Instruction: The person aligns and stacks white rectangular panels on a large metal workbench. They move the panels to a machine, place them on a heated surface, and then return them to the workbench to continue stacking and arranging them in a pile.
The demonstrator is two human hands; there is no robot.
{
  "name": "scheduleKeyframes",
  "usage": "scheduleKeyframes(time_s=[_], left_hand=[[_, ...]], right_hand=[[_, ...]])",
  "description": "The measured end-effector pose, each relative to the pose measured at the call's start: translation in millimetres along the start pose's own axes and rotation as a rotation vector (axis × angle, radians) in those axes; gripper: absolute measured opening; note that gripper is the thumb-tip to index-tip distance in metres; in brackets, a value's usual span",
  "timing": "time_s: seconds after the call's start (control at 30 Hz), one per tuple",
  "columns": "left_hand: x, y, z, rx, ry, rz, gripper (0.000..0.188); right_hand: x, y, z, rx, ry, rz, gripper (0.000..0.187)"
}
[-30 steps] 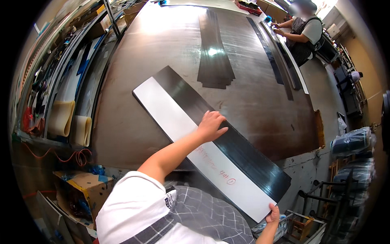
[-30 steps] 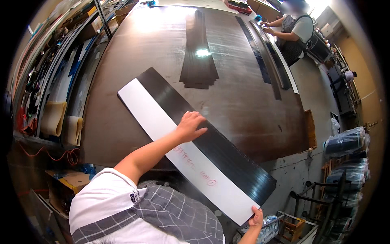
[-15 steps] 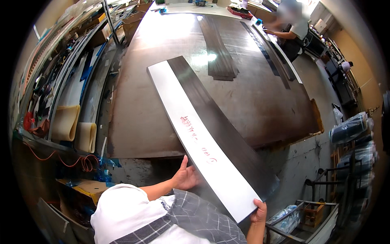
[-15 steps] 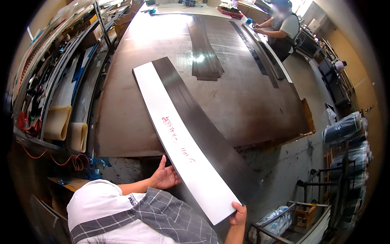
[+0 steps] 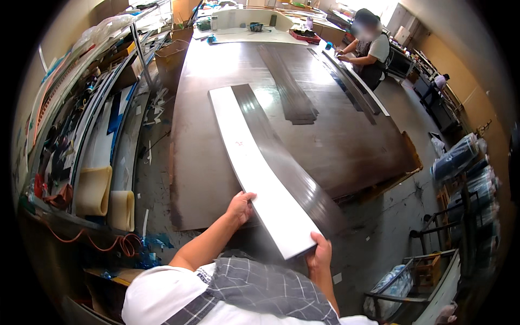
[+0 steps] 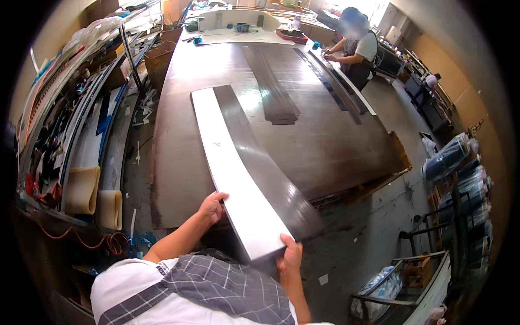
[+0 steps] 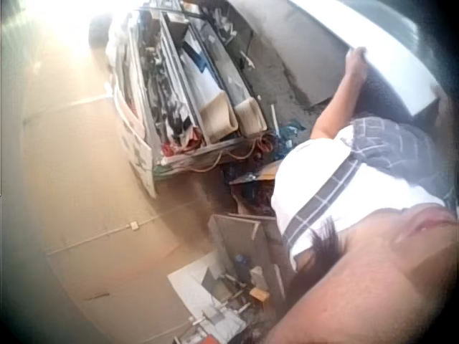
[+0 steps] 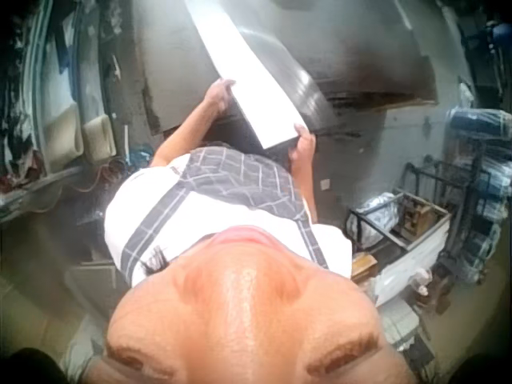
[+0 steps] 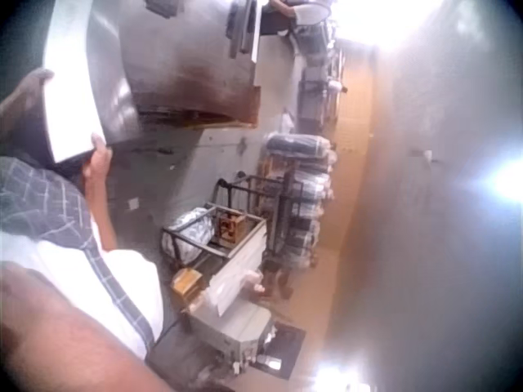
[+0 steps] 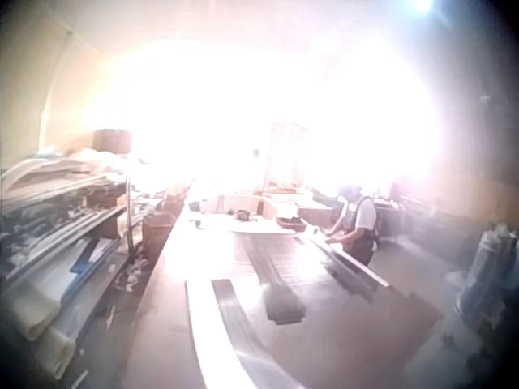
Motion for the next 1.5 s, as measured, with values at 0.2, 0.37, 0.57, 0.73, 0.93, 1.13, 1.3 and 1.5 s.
scheduleKeyframes(time_s=[0.2,0.37,0.57,0.73,0.93,1.13,1.3,1.5], left_hand=[[-193,-94,-54,0.113,0.053,-0.055,0.025],[-446,-163,-119,0.145,-0.338,-0.008,0.028],[-604,-175,-170,0.033,-0.554,-0.078,0.023],[-620,-211,-106,-0.023,-0.445,-0.096,0.025],[-613,-311,22,-0.004,-0.249,0.062,0.026],[-564,-439,198,-0.021,-0.108,0.17,0.027],[-475,-521,353,-0.037,0.151,0.317,0.033],[-394,-594,535,-0.009,0.267,0.473,0.034]], right_hand=[[62,-123,56,0.042,-0.084,0.186,0.029],[141,-232,109,0.071,-0.086,0.266,0.036],[185,-305,202,0.078,-0.025,0.222,0.032],[195,-332,263,0.076,-0.035,0.207,0.034],[219,-346,298,0.011,-0.046,0.24,0.034],[214,-357,283,-0.176,-0.26,0.193,0.029],[201,-359,285,-0.197,-0.38,0.133,0.021],[225,-355,287,-0.267,-0.506,0.06,0.024]])
Point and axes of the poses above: each hand's wrist, its own z-axis towards the middle knuckle, its own x-axis out of the palm, y = z × x, the point moved 8 cm from there along z, towards the middle knuckle, and after that the axes turned 14 degrees about z, right-handed, at the moved point
